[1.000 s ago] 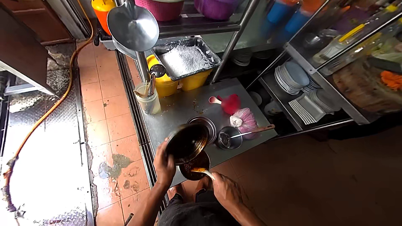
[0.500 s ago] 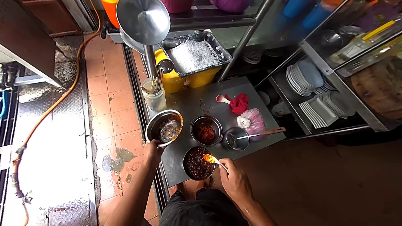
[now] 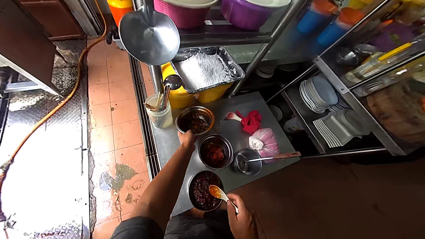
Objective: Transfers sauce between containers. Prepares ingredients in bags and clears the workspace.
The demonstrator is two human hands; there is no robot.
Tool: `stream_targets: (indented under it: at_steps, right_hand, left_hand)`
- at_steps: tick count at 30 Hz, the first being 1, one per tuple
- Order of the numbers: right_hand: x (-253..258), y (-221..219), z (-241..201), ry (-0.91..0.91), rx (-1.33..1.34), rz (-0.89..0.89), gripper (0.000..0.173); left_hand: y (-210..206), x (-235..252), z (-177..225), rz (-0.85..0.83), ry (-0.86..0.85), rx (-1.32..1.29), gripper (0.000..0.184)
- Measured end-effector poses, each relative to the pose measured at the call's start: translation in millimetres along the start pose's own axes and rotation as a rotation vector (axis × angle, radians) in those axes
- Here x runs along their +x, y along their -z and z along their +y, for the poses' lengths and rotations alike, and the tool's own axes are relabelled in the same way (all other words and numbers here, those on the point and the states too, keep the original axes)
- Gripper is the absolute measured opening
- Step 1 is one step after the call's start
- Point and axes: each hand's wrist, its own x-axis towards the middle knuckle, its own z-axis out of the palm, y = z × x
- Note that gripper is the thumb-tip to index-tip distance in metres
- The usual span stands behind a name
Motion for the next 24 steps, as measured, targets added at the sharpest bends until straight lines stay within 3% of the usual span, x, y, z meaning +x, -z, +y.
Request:
stream_targets:
  at_steps: [3,6,8,11,14,18,22,24]
  right_hand:
    - [-1.9,7.9,2.7,-0.031,0.047,0.032,0.026]
    - [-1.2,-7.4,16.4,-0.117,0.139,-0.048,0.023]
    - [-0.5,-14.5,20.7,-0.108,0.103,-0.076,0.021]
    - [6.8,2.1,4.0,0.124,-0.055,-0.030,0.022]
    - [14.0,-3.7,2.2,0.259,-0.098,-0.004,0.024]
    - [29.2,-12.7,-4.7,0.350,-0.145,0.028,0.024]
    - [39.4,-20.7,-21.5,0.306,-0.101,0.022,0.020]
    - [42.4,-34.2,-8.3,0.185,-0.112,-0.119,0.020]
  left_hand:
    - [-17.5,15.9,-4.6,-0.024,0.007,0.003,0.066]
    - [-7.4,17.3,-1.5,-0.051,0.042,0.077,0.054]
    - [23.7,-1.4,4.1,-0.108,0.026,0.235,0.057]
    - [102.3,-48.5,0.8,-0.282,-0.106,0.641,0.048]
    - [171.8,-94.4,-33.4,-0.350,-0.095,0.891,0.045]
    - [192.6,-138.0,-80.0,-0.366,-0.018,0.958,0.051]
    - [189.5,-153.0,-100.4,-0.248,-0.265,1.050,0.057]
    - [185.8,-153.9,-108.3,-0.203,-0.404,1.057,0.059]
